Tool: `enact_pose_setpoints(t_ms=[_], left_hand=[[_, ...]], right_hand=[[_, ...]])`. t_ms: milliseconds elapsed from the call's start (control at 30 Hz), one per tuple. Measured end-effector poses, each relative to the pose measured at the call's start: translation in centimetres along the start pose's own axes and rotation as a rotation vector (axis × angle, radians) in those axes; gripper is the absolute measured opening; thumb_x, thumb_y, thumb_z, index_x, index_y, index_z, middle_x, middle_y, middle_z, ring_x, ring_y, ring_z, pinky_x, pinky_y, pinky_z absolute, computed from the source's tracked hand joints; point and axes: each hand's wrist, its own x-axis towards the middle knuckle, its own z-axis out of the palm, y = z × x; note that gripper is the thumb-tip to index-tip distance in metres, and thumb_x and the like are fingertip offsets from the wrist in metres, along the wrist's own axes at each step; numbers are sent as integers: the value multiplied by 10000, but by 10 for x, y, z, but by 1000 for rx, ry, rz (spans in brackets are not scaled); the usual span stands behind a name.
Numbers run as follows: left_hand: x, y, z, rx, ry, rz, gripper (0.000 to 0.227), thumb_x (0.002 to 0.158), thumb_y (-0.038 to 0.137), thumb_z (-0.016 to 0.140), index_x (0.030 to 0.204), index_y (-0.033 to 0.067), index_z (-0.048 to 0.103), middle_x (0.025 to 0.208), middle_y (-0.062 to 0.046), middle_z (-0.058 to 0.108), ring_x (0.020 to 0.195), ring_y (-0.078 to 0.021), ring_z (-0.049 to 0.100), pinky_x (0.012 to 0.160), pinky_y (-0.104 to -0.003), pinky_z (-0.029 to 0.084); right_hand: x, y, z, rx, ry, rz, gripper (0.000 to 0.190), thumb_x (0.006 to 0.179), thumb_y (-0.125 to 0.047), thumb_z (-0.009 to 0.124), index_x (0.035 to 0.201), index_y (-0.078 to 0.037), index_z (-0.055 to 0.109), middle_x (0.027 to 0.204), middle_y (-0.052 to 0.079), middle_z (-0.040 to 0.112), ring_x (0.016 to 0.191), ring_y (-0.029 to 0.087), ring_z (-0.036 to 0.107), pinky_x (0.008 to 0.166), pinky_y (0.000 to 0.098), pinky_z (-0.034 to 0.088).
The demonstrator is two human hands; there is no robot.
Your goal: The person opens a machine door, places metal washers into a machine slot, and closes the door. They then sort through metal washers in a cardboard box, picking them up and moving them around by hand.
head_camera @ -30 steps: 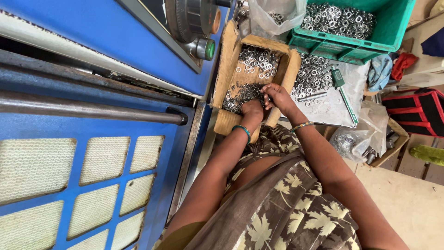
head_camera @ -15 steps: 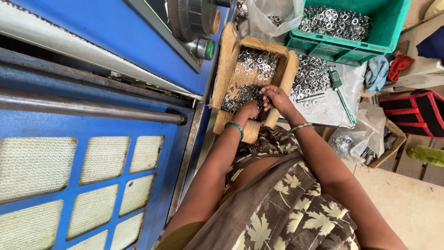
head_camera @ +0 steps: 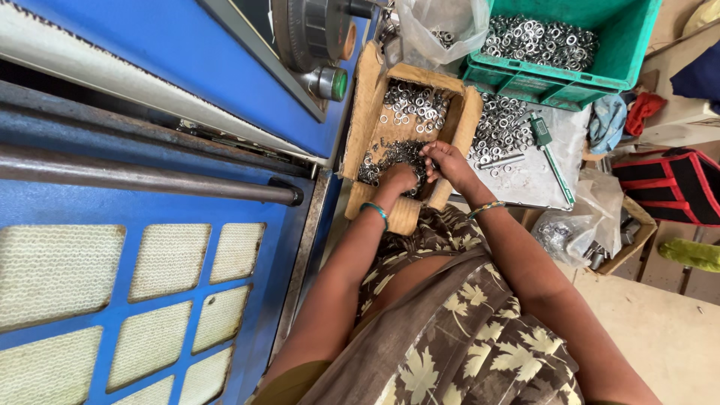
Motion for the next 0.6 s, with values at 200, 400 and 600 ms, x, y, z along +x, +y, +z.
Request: enact_pose_setpoints(t_ms=[200, 400, 600], left_hand=[[-2, -26, -34, -645, -92, 96, 308, 978, 321, 559, 871, 46, 645, 714, -74, 601, 601, -191, 548, 539, -374, 436], [-33, -19, -56, -1279, -217, 318, 287, 1030, 357, 461, 923, 137, 611, 748, 29, 583, 594, -81, 494, 502, -235, 373], [-49, 16, -58, -1836, -181, 531, 280, 1001, 335, 496, 952, 102, 642, 833, -34, 649, 692, -146, 609, 610, -294, 503]], right_hand=[[4, 0, -2, 144, -3, -9, 216, 1066, -278, 544, 1080, -82, 632, 800, -6, 603, 659, 118, 633, 588, 290, 575], [13, -4, 7, 385, 96, 78, 267, 1067, -315, 481, 1063, -73, 593, 923, 48, 683, 854, 189, 728, 734, 321, 651], [21, 7, 16, 486, 80, 153, 337, 1096, -352, 404, 1090, -80, 602, 981, 54, 667, 880, 186, 682, 764, 359, 652]])
